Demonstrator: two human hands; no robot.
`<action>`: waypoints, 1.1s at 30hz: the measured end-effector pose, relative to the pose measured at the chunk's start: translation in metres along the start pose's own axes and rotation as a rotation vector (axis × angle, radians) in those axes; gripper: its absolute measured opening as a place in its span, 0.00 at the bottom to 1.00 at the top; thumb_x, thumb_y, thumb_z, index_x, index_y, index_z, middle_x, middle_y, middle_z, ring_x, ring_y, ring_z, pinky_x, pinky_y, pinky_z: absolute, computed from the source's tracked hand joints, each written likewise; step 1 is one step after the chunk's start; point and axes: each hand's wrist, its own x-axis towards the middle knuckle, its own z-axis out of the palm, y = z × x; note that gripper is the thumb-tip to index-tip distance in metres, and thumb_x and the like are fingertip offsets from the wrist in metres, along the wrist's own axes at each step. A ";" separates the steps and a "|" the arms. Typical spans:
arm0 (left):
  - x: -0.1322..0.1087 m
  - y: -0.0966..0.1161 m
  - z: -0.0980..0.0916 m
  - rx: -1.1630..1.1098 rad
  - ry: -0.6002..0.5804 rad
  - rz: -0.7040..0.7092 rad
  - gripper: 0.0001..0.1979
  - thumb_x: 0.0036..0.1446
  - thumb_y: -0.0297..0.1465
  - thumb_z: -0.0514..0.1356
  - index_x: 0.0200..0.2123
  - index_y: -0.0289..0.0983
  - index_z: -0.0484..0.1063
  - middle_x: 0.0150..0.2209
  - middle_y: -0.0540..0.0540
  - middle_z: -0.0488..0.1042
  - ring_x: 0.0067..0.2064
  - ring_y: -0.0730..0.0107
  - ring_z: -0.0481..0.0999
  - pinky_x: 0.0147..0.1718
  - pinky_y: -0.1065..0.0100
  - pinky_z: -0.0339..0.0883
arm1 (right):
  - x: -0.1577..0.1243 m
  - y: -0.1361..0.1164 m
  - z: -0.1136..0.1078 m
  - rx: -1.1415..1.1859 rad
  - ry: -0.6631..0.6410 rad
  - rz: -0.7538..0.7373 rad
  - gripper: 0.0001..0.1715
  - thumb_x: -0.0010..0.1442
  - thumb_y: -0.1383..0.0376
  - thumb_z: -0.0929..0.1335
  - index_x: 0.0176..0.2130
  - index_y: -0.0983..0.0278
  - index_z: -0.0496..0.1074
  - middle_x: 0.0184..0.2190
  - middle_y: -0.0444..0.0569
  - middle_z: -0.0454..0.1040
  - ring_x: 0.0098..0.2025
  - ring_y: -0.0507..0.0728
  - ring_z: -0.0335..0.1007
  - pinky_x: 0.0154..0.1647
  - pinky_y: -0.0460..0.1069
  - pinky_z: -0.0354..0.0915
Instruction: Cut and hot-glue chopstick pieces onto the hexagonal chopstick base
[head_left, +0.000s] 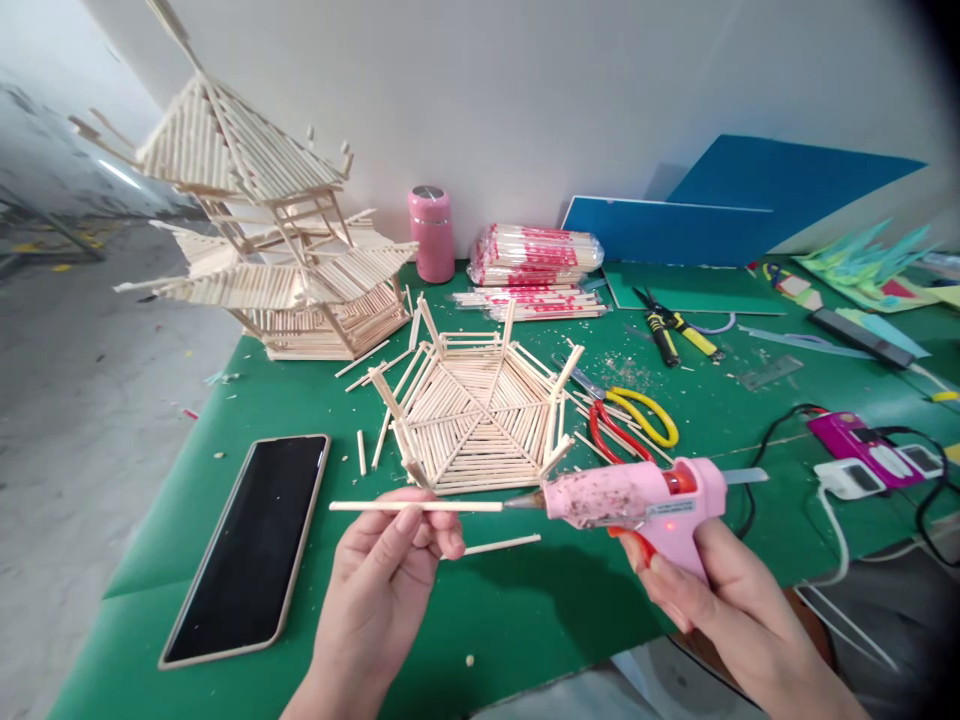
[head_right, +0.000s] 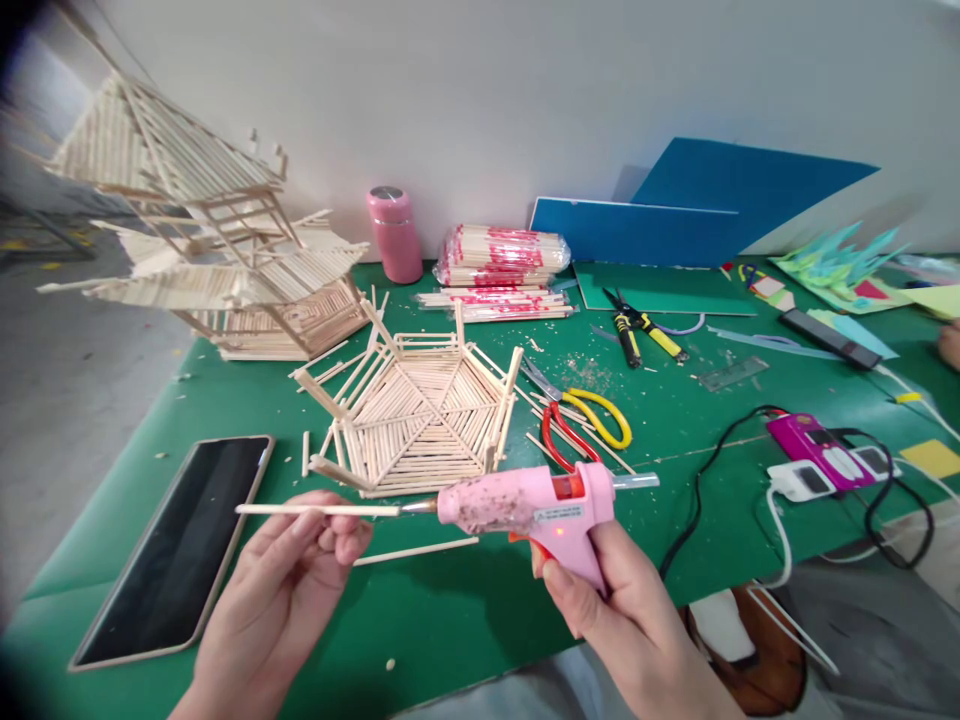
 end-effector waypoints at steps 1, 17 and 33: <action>0.000 0.000 0.000 0.001 0.003 0.001 0.05 0.43 0.27 0.66 0.28 0.35 0.77 0.21 0.47 0.75 0.22 0.73 0.73 0.23 0.74 0.68 | -0.001 0.000 0.000 -0.002 0.000 0.005 0.13 0.57 0.55 0.64 0.32 0.62 0.67 0.22 0.42 0.63 0.22 0.49 0.54 0.21 0.45 0.54; -0.002 -0.001 0.001 0.013 0.012 -0.012 0.05 0.43 0.28 0.66 0.28 0.35 0.77 0.21 0.47 0.75 0.23 0.73 0.73 0.24 0.72 0.68 | 0.000 -0.005 0.000 0.000 0.017 0.000 0.13 0.57 0.54 0.64 0.31 0.62 0.66 0.22 0.43 0.62 0.22 0.49 0.52 0.20 0.45 0.54; -0.004 -0.001 -0.002 -0.002 0.010 -0.018 0.05 0.44 0.28 0.66 0.29 0.35 0.76 0.21 0.47 0.75 0.23 0.73 0.72 0.24 0.73 0.68 | 0.001 -0.005 0.001 0.010 -0.009 0.003 0.13 0.57 0.54 0.64 0.33 0.61 0.66 0.22 0.42 0.60 0.23 0.49 0.51 0.21 0.45 0.53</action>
